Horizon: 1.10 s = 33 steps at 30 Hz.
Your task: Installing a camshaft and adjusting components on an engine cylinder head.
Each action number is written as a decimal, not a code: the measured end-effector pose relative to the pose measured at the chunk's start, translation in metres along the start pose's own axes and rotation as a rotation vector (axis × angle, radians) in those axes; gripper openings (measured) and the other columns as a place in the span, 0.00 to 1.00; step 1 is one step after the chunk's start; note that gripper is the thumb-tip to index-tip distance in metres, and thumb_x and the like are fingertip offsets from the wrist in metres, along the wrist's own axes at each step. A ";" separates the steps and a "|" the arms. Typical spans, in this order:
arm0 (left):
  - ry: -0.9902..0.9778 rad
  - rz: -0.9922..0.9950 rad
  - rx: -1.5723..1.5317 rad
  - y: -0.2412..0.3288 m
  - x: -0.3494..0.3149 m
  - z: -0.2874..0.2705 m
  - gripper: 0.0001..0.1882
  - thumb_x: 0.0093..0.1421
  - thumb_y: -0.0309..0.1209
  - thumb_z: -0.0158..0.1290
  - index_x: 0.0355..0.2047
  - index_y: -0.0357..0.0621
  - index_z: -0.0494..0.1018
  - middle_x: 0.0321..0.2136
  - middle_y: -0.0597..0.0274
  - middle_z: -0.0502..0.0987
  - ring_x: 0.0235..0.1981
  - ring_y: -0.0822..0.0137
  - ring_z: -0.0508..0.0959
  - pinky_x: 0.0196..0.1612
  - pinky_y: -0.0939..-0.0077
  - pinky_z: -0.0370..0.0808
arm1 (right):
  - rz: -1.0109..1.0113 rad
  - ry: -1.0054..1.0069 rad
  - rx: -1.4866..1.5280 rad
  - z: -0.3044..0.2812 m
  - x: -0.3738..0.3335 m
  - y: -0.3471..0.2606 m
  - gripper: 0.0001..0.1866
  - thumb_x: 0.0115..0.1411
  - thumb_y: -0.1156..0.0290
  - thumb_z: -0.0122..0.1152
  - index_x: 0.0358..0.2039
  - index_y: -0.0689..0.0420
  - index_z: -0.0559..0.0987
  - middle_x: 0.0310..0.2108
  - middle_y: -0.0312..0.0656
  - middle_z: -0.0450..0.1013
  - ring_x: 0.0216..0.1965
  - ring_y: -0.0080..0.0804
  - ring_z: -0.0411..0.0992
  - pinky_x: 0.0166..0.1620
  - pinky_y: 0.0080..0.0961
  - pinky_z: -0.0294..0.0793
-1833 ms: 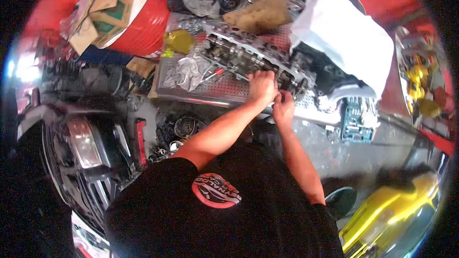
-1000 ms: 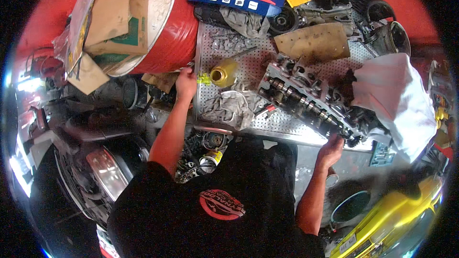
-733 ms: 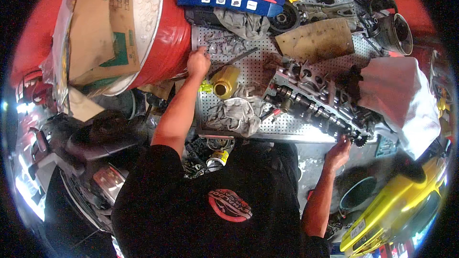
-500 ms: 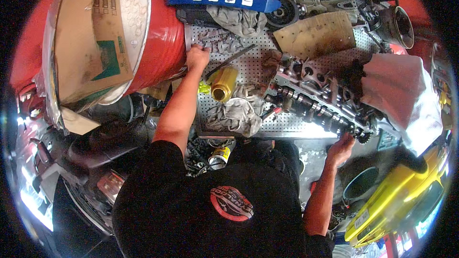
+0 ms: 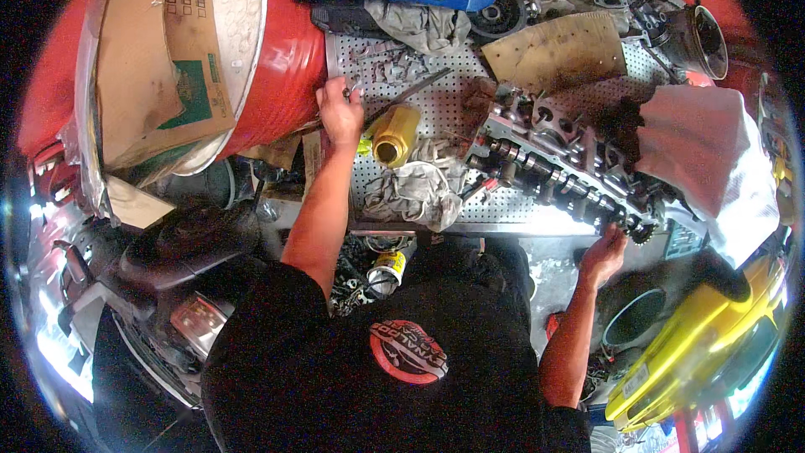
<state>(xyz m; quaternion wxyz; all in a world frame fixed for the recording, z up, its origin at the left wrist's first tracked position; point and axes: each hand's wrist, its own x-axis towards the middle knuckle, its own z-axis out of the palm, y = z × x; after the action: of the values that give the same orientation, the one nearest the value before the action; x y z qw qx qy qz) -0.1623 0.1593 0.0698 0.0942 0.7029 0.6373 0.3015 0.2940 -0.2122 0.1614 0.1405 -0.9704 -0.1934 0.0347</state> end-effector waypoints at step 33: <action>0.482 -0.087 -0.487 0.351 -0.233 -0.238 0.17 0.55 0.17 0.67 0.44 0.35 0.75 0.38 0.57 0.80 0.36 0.64 0.78 0.38 0.72 0.76 | -0.546 -0.147 0.059 -0.001 0.038 0.022 0.20 0.72 0.46 0.51 0.40 0.51 0.75 0.27 0.58 0.80 0.33 0.64 0.80 0.37 0.61 0.76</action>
<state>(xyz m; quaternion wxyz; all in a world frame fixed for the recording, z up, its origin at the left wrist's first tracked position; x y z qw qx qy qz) 0.0009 -0.1819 0.3711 0.1187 0.5407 0.5797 0.5979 0.3369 -0.2169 0.1553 0.1586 -0.8727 -0.4563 0.0712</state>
